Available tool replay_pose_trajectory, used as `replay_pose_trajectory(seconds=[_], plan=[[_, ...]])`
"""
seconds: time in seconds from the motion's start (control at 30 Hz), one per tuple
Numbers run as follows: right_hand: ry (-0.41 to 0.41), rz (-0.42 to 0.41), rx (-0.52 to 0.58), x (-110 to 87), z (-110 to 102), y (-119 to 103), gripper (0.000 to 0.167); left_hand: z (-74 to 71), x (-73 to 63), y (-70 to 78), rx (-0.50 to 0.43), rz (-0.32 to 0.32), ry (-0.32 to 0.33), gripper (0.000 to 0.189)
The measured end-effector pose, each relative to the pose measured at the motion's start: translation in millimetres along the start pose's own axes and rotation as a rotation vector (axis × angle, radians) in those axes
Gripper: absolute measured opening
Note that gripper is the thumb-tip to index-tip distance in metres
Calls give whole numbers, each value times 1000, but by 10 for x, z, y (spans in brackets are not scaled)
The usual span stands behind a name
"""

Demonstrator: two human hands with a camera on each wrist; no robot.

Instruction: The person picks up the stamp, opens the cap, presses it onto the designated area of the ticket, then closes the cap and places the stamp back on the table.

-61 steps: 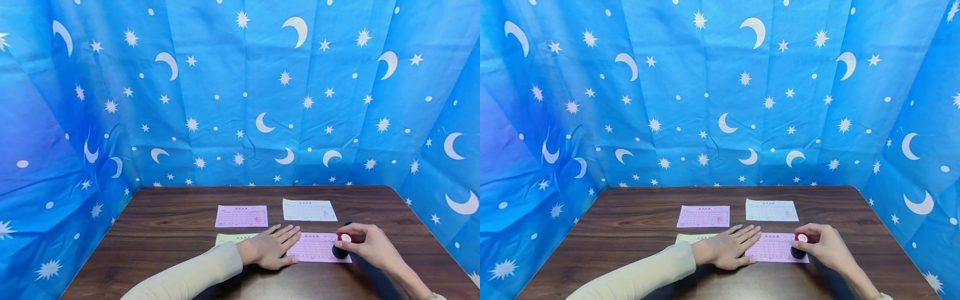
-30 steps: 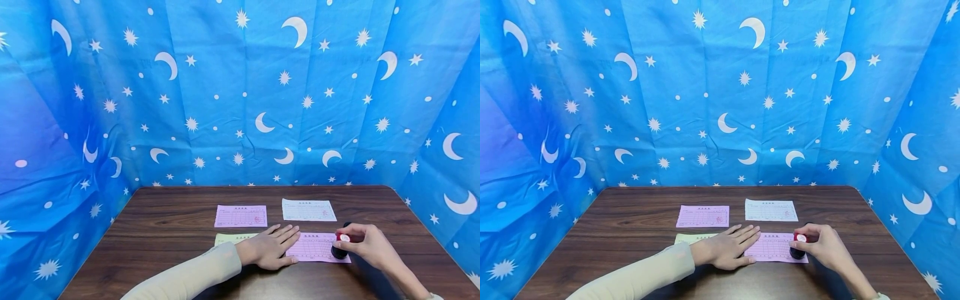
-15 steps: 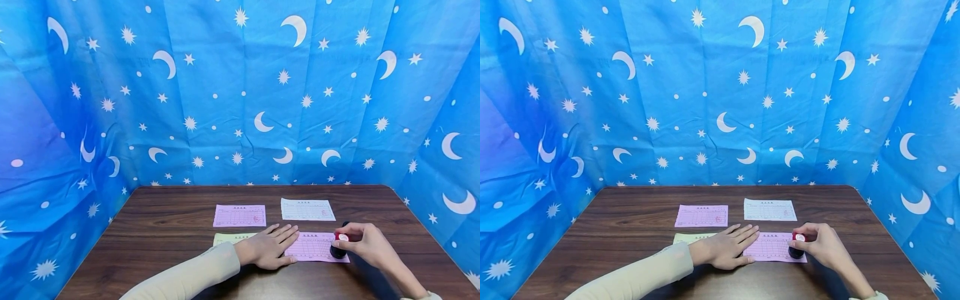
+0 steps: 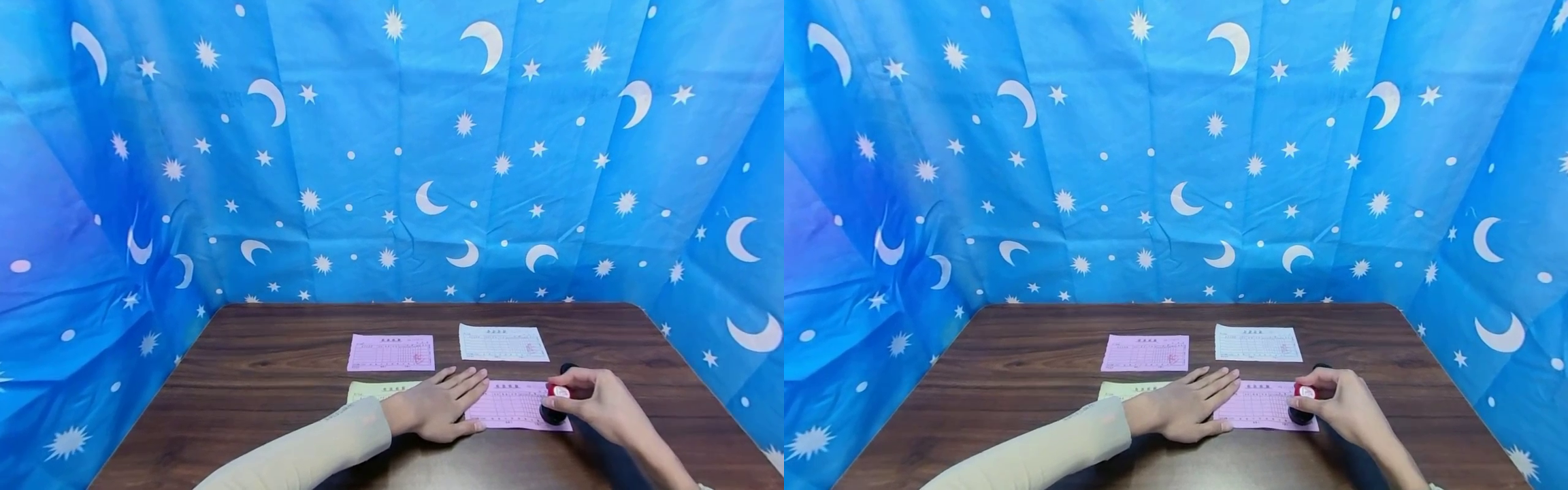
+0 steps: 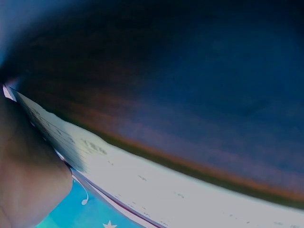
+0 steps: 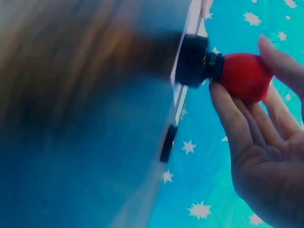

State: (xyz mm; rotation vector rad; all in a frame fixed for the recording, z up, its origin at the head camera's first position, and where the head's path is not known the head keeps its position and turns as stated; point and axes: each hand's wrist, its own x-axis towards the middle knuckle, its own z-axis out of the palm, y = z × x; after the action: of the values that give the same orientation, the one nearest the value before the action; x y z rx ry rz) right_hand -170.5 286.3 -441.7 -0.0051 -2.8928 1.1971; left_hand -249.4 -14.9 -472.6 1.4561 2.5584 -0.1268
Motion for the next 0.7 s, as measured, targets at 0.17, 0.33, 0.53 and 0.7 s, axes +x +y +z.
replay_pose_trajectory(seconds=[0.17, 0.33, 0.53, 0.7], plan=[[-11, -20, -4, 15, -4, -6, 32, -7, 21, -8, 3, 5, -3, 76], [-24, -31, -16, 33, 6, -53, 25, 18, 23, -18, 4, -5, -14, 76], [-33, -27, -15, 31, 6, -75, 22, -10, 15, -5, 23, -1, 0, 76], [-31, -29, -16, 29, -8, -63, 22, -36, 17, 6, 22, 0, -13, 76]])
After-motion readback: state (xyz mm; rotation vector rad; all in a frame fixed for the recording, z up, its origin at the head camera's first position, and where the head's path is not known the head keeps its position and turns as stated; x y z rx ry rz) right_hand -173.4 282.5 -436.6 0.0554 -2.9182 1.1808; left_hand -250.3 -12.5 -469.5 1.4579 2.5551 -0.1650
